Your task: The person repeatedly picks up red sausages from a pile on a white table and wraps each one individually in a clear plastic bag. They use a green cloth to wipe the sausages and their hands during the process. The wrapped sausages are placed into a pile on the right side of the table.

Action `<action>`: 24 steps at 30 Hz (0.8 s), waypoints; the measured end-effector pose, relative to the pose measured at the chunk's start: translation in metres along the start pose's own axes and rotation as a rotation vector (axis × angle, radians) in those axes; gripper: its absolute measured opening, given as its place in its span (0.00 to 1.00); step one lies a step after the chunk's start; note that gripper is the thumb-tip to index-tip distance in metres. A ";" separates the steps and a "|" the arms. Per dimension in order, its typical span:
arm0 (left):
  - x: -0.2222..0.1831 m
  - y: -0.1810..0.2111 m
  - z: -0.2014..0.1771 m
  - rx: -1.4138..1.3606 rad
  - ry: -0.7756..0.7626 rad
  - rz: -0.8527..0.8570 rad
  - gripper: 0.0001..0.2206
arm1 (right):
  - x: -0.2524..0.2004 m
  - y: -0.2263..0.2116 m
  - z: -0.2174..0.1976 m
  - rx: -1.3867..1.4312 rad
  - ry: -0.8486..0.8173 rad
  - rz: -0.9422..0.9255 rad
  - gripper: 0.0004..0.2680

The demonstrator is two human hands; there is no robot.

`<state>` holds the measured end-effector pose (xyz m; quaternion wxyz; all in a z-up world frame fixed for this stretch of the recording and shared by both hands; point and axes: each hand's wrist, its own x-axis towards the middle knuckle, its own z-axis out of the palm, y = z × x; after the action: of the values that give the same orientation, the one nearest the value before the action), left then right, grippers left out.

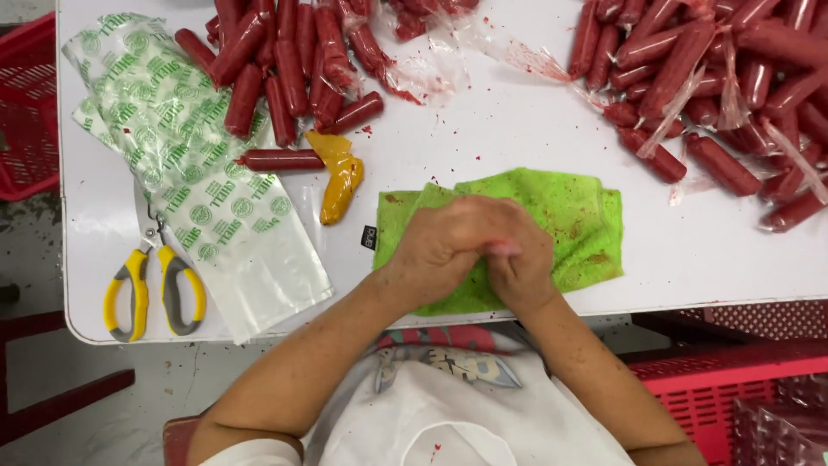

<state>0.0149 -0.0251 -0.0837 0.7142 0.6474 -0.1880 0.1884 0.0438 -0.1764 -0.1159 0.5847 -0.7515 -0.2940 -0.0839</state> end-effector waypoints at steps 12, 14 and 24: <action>0.112 -0.044 -0.098 1.247 -0.372 0.002 0.12 | 0.113 -0.022 -0.058 0.111 -0.084 0.489 0.11; 0.152 -0.029 -0.126 1.415 0.038 -0.302 0.08 | 0.157 -0.031 -0.093 -0.328 0.134 0.753 0.08; 0.207 0.029 -0.093 1.556 -0.579 -0.334 0.08 | 0.189 -0.051 -0.080 -0.657 -0.146 -0.046 0.19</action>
<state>0.1796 0.0756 0.0385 0.0073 0.9964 -0.0822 -0.0171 0.1875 -0.1786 0.0395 0.2868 -0.8968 -0.3092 -0.1335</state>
